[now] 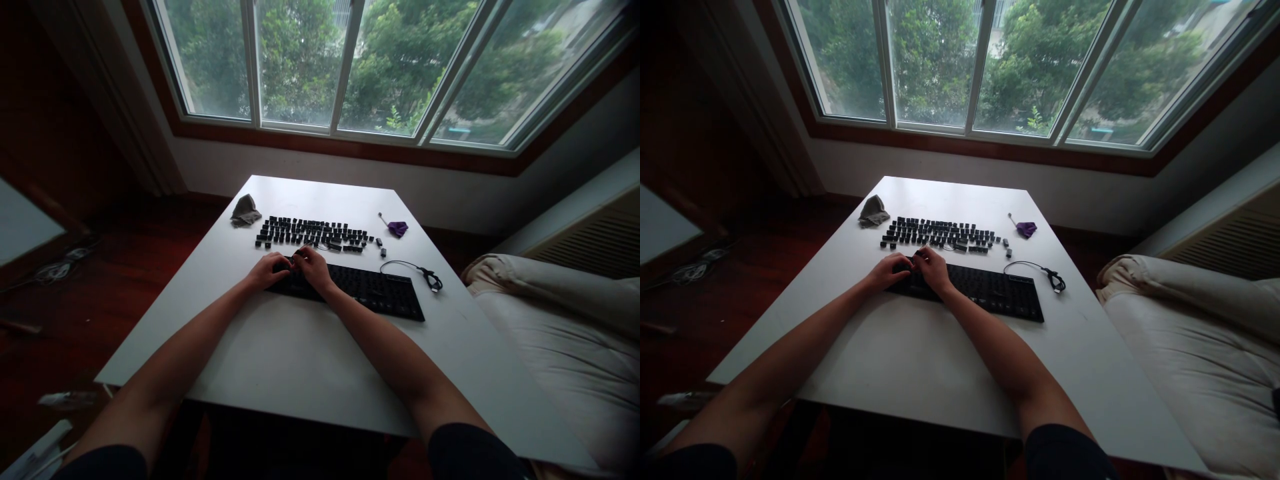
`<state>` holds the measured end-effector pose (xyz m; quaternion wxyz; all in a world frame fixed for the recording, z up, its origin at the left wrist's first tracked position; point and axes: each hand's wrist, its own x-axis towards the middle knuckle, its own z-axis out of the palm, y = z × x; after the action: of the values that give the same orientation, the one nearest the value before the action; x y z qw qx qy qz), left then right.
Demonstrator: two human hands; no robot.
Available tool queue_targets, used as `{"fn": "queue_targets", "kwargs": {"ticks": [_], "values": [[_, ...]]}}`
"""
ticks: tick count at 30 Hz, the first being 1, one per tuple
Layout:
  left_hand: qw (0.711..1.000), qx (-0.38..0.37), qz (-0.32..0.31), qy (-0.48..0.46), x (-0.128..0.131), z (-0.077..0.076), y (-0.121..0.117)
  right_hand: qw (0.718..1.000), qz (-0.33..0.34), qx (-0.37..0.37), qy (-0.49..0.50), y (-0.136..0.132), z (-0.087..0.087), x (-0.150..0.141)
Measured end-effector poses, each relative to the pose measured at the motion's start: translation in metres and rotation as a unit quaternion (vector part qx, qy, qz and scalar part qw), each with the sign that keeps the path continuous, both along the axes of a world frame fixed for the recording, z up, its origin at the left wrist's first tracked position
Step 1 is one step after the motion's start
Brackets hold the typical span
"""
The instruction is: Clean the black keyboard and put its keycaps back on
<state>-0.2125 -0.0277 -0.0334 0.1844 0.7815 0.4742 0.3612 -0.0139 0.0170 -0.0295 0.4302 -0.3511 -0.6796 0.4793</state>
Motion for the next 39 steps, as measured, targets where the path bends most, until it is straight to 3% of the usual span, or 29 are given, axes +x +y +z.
{"fn": "queue_targets", "kwargs": {"ticks": [7,17,22,29,35,39], "values": [[0.999,0.009,0.028,0.014,0.0034,-0.0025,-0.0002,0.999,-0.022,0.026,-0.018,-0.0029,-0.0013,-0.0016],[0.998,0.005,0.059,-0.023,0.0025,-0.0033,0.0003,0.998,0.014,0.058,-0.015,-0.0068,-0.0024,-0.0016],[0.999,0.006,0.037,-0.01,0.0023,-0.0001,-0.0016,1.0,0.0,0.029,-0.011,-0.0039,-0.0053,-0.0029],[0.999,0.021,0.031,-0.006,0.0006,-0.0032,-0.0019,0.998,-0.039,0.047,-0.006,-0.0012,-0.0057,-0.0011],[0.994,0.075,0.056,0.057,0.0027,0.0,-0.0062,0.996,-0.08,0.041,-0.003,-0.0008,-0.0054,0.0002],[0.985,0.119,0.041,0.122,0.004,0.0035,-0.008,0.996,-0.085,0.026,0.001,0.0002,-0.0065,-0.0003]]}}
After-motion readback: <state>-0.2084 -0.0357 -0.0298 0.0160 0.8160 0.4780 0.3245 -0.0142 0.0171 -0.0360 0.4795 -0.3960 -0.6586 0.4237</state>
